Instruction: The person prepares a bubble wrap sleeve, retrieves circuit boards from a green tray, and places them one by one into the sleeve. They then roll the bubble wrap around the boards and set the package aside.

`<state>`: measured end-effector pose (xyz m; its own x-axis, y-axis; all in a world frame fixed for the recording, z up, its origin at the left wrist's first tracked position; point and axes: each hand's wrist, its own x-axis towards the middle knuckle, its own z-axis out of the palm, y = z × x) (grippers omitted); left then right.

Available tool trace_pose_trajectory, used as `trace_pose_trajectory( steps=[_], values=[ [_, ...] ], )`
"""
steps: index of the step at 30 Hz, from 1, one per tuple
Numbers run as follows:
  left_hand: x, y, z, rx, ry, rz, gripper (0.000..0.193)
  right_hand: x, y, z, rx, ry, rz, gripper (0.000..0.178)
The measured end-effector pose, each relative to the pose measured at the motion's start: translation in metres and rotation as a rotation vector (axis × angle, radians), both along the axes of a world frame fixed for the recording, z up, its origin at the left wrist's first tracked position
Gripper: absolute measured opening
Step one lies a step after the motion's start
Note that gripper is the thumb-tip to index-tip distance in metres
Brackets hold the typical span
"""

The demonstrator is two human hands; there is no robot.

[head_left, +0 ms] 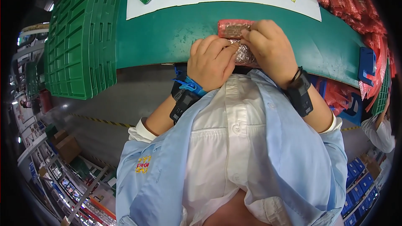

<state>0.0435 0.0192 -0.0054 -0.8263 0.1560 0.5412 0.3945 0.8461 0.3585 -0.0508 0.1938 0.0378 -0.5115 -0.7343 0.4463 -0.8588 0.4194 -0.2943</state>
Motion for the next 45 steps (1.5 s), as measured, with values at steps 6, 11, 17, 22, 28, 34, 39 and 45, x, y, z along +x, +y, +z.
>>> trace_pose_trajectory(
  steps=[6,11,17,22,28,34,39,45],
  values=[
    [0.0,0.001,0.001,-0.076,0.123,0.045,0.022,0.01,0.003,0.006,-0.058,-0.096,0.032,0.017],
    [-0.001,-0.001,0.001,-0.042,0.06,-0.014,0.022,-0.01,0.009,0.009,-0.136,-0.237,0.125,0.017],
    [-0.003,-0.001,0.005,-0.007,-0.005,-0.036,0.024,-0.073,-0.001,0.025,-0.229,-0.758,-0.225,0.017],
    [-0.003,-0.002,0.007,0.012,-0.046,-0.027,0.024,-0.116,-0.075,0.036,-0.023,-0.481,-0.078,0.026],
    [-0.002,-0.002,0.009,0.054,-0.088,-0.017,0.02,-0.101,-0.141,0.021,-0.108,0.059,0.236,0.027],
    [-0.004,-0.002,0.007,0.069,-0.102,-0.029,0.018,-0.102,-0.145,0.035,0.241,-0.149,0.107,0.018],
    [-0.002,-0.003,0.005,0.056,-0.064,-0.003,0.018,-0.083,-0.096,0.06,-0.148,-0.349,0.067,0.028],
    [-0.002,-0.002,0.005,0.026,-0.033,0.012,0.02,-0.053,-0.017,0.03,-0.374,-0.736,0.218,0.023]
  ],
)
